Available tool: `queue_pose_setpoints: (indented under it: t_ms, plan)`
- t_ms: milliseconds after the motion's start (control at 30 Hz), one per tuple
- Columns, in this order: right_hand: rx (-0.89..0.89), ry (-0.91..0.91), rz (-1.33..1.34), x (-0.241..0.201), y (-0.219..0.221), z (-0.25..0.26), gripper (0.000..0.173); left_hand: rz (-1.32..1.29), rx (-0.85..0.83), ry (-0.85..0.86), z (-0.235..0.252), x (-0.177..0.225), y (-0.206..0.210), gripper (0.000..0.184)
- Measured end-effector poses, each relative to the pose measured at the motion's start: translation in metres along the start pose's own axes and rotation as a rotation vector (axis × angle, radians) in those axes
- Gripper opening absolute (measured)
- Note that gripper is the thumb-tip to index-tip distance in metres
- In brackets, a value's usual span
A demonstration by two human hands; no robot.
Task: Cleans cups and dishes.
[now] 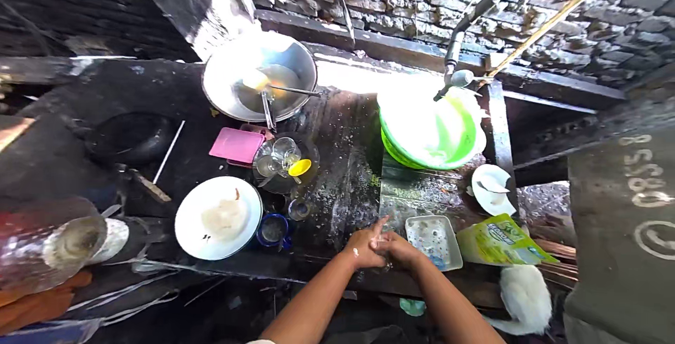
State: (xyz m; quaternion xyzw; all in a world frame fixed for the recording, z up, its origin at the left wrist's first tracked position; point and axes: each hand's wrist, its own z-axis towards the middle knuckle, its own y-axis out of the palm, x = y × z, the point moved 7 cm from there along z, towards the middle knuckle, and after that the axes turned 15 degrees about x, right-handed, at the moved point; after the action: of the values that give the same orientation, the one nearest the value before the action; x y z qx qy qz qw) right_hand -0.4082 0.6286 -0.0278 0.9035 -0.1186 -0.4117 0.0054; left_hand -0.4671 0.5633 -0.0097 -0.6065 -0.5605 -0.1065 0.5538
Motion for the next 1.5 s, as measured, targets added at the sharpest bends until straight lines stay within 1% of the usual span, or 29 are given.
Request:
queue_pose_setpoints:
  t_ms: [67, 133, 167, 233, 267, 300, 367, 400, 433, 467, 533, 567, 600, 633, 700, 733, 800, 867, 967, 1033, 1133, 1200, 1267, 1333, 1367, 1400, 1433, 1467, 1500]
  plan:
    - [-0.037, -0.026, 0.008, 0.001, -0.003, 0.014, 0.012, -0.161, 0.037, -0.074, -0.003, -0.016, -0.001, 0.115]
    - [0.006, -0.038, 0.014, 0.003, -0.012, 0.026, 0.014, -0.353, 0.162, -0.124, -0.013, -0.044, -0.002, 0.105]
    - [0.086, -0.044, 0.008, 0.001, -0.021, 0.032, 0.016, -0.391, 0.302, -0.141, -0.023, -0.060, -0.008, 0.097]
    - [0.337, -0.057, -0.123, -0.011, -0.046, 0.045, 0.020, -0.285, 0.711, -0.203, -0.049, -0.091, -0.030, 0.077]
    - [0.450, -0.038, -0.295, -0.016, -0.060, 0.054, 0.027, -0.168, 0.887, -0.279, -0.063, -0.105, -0.041, 0.072]
    - [0.511, 0.010, -0.515, -0.020, -0.071, 0.062, 0.038, -0.074, 0.977, -0.392, -0.072, -0.117, -0.050, 0.072]
    - [0.507, 0.089, -0.901, -0.026, -0.079, 0.071, 0.051, 0.017, 0.899, -0.650, -0.073, -0.142, -0.059, 0.080]
    - [0.498, 0.080, -1.003, -0.027, -0.080, 0.072, 0.052, 0.027, 0.826, -0.733, -0.069, -0.153, -0.061, 0.077]
    - [0.530, 0.037, -1.033, -0.028, -0.084, 0.069, 0.052, 0.034, 0.790, -0.768, -0.062, -0.162, -0.063, 0.066]
    - [0.622, -0.021, -1.001, -0.032, -0.091, 0.060, 0.050, 0.049, 0.784, -0.778, -0.054, -0.168, -0.066, 0.051]
    - [0.973, -0.076, -0.815, -0.036, -0.116, 0.030, 0.045, 0.063, 0.802, -0.780, -0.044, -0.175, -0.075, 0.032]
    - [1.155, -0.031, -0.717, -0.029, -0.131, 0.013, 0.045, 0.056, 0.803, -0.785, -0.041, -0.176, -0.078, 0.033]
    - [1.270, 0.058, -0.659, -0.016, -0.145, 0.000, 0.045, 0.053, 0.791, -0.792, -0.039, -0.176, -0.078, 0.038]
    - [1.281, 0.151, -0.668, 0.002, -0.157, -0.006, 0.043, 0.059, 0.772, -0.791, -0.037, -0.175, -0.077, 0.044]
    - [1.044, 0.239, -0.767, 0.045, -0.164, -0.002, 0.045, 0.025, 0.775, -0.746, -0.036, -0.169, -0.075, 0.049]
    - [0.958, 0.217, -0.782, 0.059, -0.166, 0.000, 0.047, -0.040, 0.808, -0.717, -0.036, -0.169, -0.073, 0.048]
    - [0.991, 0.147, -0.634, 0.062, -0.175, -0.009, 0.039, -0.356, 0.883, -0.729, -0.035, -0.173, -0.061, 0.037]
    - [1.093, 0.117, -0.237, 0.058, -0.180, -0.032, 0.034, -0.936, 0.947, -0.790, -0.033, -0.176, -0.038, 0.029]
    - [1.070, 0.047, 0.376, 0.052, -0.171, -0.043, 0.020, -1.593, 0.899, -0.814, -0.025, -0.163, -0.033, 0.045]
    - [0.968, 0.005, 0.554, 0.037, -0.157, -0.044, 0.013, -1.826, 0.931, -0.831, -0.024, -0.159, -0.040, 0.048]
    - [0.877, -0.051, 0.594, 0.003, -0.117, -0.036, 0.005, -2.036, 0.882, -0.741, -0.026, -0.153, -0.044, 0.051]
    - [0.863, -0.122, 0.521, -0.022, -0.079, -0.022, 0.014, -2.042, 0.744, -0.671, -0.029, -0.143, -0.038, 0.058]
    - [0.806, -0.278, 0.353, -0.043, -0.032, -0.009, 0.012, -1.959, 0.617, -0.707, -0.034, -0.122, -0.023, 0.057]
    - [0.681, -0.536, 0.098, -0.057, 0.020, -0.002, 0.022, -1.754, 0.523, -0.775, -0.035, -0.092, -0.006, 0.051]
    - [0.678, -0.663, -0.026, -0.059, 0.038, 0.001, 0.024, -1.628, 0.443, -0.738, -0.032, -0.075, 0.001, 0.052]
    - [0.750, -0.712, -0.105, -0.060, 0.043, 0.003, 0.024, -1.530, 0.379, -0.708, -0.032, -0.065, 0.009, 0.049]
    - [0.837, -0.650, -0.129, -0.061, 0.036, 0.007, 0.025, -1.460, 0.330, -0.679, -0.033, -0.061, 0.015, 0.039]
    - [0.873, -0.515, -0.143, -0.063, 0.020, 0.014, 0.026, -1.392, 0.298, -0.665, -0.034, -0.062, 0.019, 0.039]
    - [0.852, -0.358, -0.175, -0.061, 0.003, 0.022, 0.027, -1.325, 0.260, -0.648, -0.034, -0.061, 0.021, 0.063]
